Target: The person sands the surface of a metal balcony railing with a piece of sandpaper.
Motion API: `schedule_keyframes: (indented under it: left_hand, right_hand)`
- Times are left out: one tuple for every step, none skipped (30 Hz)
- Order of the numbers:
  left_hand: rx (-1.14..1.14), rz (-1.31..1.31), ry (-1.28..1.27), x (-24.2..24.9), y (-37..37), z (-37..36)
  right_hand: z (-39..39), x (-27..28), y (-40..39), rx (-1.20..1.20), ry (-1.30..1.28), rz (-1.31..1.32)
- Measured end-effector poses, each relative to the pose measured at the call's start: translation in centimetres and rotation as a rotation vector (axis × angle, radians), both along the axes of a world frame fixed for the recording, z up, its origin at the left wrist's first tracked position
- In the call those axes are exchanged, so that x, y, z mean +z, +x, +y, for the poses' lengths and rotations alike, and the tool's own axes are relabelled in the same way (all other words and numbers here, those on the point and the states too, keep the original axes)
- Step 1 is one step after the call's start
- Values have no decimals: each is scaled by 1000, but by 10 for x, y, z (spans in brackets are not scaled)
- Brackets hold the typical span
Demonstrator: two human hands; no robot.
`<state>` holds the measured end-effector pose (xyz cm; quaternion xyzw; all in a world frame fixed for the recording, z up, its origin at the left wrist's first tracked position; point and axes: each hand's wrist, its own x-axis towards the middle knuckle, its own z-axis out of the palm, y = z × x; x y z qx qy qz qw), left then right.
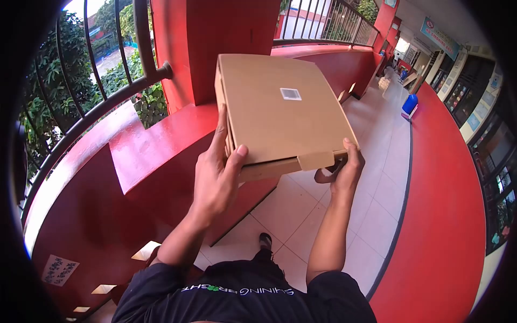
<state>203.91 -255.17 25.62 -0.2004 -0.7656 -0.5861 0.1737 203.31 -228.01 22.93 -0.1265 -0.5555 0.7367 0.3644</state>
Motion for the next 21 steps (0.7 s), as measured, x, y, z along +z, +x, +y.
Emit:
schedule_keyframes:
  left_hand:
    - [-48,-94,25,12,-22,24]
    - [-39,-81,11,18,-52,49]
    - [14,46,-33,16,-94,75]
    - [-5,-37,-64,26,-123,97]
    - [18,-45,-95,29,-159,121]
    - [10,-43,-109,34,-189,141]
    - [3,-42,-121,38,-217,160]
    - [17,-46,-115,36,-245,179]
    - [44,-44,-141,32,-274,197]
    - [70,-37,-168,29,-297,212]
    - [84,-34,-165,30,-315,219]
    - [108,-81,-178,28,-331,222]
    - [134,-127,-191,29,-343,223]
    - [128,-166,-175,28,-354,222]
    - [149,-171,-175,24,-362,223]
    - [199,-188,-213,18,-371,223]
    - [249,-202,-248,13,-379,222]
    - [246,-156,-201,6,-385,221]
    - [266,-160,-196,7,-389,220]
    - [286,-172,-174,7,-392,222]
    - [302,-189,-151,4,-393,225]
  right_hand:
    - [29,-1,-19,-30,20,7]
    - [62,-6,-45,-69,20,11]
    - [78,3,-67,-115,16,17]
    - [94,10,-88,-108,11,-7]
    - [114,18,-110,-101,10,-35]
    - [135,23,-137,-93,12,-41]
    - [158,22,-169,-93,17,-27]
    - [177,21,-200,-88,26,-10]
    - [191,19,-227,-73,32,-14]
    - [205,18,-253,-62,19,-15]
    - [219,15,-281,-51,4,-12]
    - [230,7,-307,-22,56,-10]
    - [233,5,-329,-6,54,-7]
    - [235,2,-350,-28,97,-66]
    - [234,-4,-368,-48,142,-128]
    - [234,-4,-381,-60,221,-156]
    - [234,-4,-391,-39,222,-153]
    - [235,-4,-399,-49,277,-144]
    - [235,-2,-406,-60,333,-136]
    - [234,1,-411,-27,345,-147]
    - [236,-1,-421,-14,350,-153]
